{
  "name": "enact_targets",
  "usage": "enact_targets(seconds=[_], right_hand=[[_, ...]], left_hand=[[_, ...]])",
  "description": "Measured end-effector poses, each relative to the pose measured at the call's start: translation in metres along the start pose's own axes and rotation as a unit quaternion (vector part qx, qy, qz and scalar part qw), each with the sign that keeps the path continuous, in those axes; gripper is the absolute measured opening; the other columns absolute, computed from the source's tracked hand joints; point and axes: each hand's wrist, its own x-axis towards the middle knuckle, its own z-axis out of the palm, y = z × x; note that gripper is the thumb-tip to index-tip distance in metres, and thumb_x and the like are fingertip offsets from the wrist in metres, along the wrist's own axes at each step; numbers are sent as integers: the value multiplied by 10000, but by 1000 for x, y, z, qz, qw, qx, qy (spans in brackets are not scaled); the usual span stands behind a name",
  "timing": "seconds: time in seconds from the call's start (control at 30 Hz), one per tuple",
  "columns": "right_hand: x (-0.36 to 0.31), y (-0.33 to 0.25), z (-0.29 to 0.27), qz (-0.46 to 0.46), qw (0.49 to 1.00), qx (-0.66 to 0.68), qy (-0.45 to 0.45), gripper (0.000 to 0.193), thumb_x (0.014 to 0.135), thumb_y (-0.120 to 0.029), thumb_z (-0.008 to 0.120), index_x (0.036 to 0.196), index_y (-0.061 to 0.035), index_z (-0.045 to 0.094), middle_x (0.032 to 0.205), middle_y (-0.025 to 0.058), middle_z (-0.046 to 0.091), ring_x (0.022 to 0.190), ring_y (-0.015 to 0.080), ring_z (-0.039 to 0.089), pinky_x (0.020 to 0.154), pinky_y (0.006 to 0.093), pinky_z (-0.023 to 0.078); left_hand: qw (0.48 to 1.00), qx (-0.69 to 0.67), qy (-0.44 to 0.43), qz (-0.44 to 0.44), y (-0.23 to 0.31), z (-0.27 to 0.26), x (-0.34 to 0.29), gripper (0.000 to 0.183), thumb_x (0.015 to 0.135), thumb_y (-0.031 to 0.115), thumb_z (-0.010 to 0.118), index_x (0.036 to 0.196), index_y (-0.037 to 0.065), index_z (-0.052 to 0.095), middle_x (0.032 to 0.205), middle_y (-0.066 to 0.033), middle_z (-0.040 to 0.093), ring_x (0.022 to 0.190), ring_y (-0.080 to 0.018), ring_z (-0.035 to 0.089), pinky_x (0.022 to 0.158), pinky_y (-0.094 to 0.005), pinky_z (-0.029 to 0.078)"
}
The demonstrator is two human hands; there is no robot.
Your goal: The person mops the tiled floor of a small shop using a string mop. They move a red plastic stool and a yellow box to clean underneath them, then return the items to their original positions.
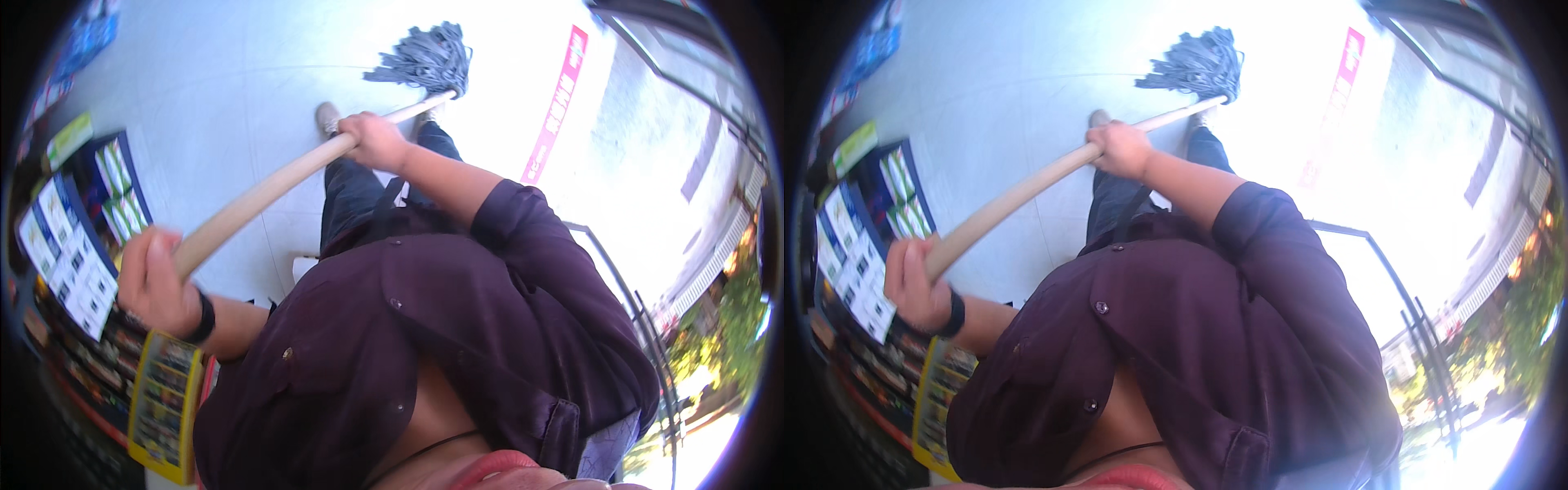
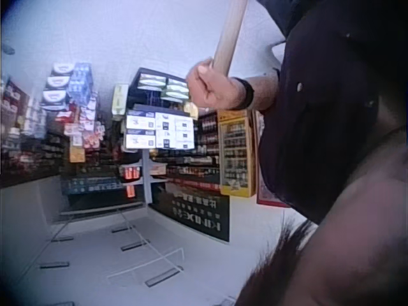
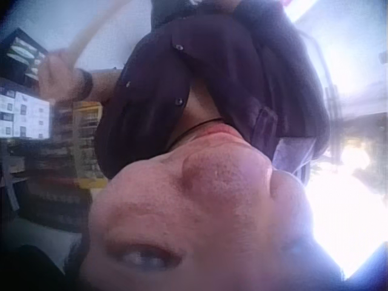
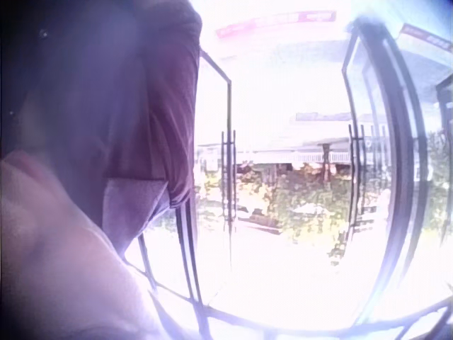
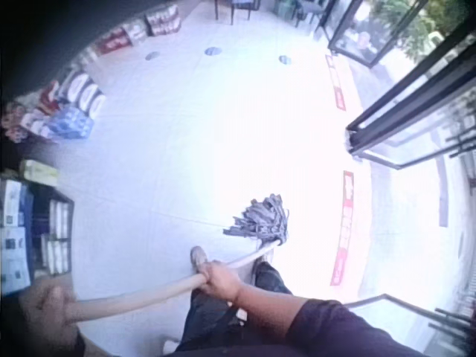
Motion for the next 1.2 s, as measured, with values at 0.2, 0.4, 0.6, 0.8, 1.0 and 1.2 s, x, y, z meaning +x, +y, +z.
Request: enact_targets(seconds=[0.2, 0.4, 0.6, 0.8, 1.0, 1.2], right_hand=[[-144, 224, -93, 449, 890, -56, -59, 293, 812, -298, 661, 1041, -116, 661, 966, 124, 679, 934, 275, 650, 810, 380, 499], [-274, 261, -168, 496, 864, -63, -53, 173, 822, -231, 667, 868, -65, 675, 861, 155, 667, 819, 331, 630, 741, 390, 484], [-177, 174, -180, 461, 879, -120, -34, 214, 825, -295, 664, 909, -98, 677, 888, 134, 673, 833, 308, 638, 753, 393, 487], [-21, 47, -96, 249, 959, -129, -49, 287, 766, -353, 702, 887, -97, 654, 842, 153, 659, 826, 351, 629, 737, 448, 492], [106, -88, 47, 52, 981, -115, -146, 121, 744, -208, 685, 812, -122, 633, 774, 130, 640, 812, 339, 631, 737, 442, 503], [195, -211, 191, -148, 961, -18, -235, 146, 733, -214, 699, 816, -128, 614, 844, 90, 618, 904, 314, 595, 745, 450, 500]], left_hand=[[905, -57, -409, -105, 48, 301, 29, 195, 833, 211, 562, 886, 75, 691, 747, -167, 654, 682, -290, 637, 634, -371, 483], [823, -126, -530, -160, 92, 391, -22, 291, 902, 290, 515, 943, 57, 684, 790, -173, 666, 737, -311, 656, 679, -362, 510], [844, -389, -341, -143, 45, 326, 24, 260, 899, 78, 488, 1099, -33, 613, 954, -143, 672, 878, -212, 661, 801, -320, 518], [840, -499, -40, -210, -75, 138, 57, 146, 781, -46, 459, 841, -52, 593, 737, -129, 619, 651, -232, 607, 686, -403, 531], [827, -532, 161, -86, -119, -72, -21, 144, 818, 17, 434, 694, 82, 470, 568, -6, 397, 465, -99, 380, 490, -274, 386], [933, -270, 223, 85, -93, -188, -74, 192, 875, 63, 437, 721, 103, 545, 568, 14, 411, 513, -118, 399, 517, -282, 365]])
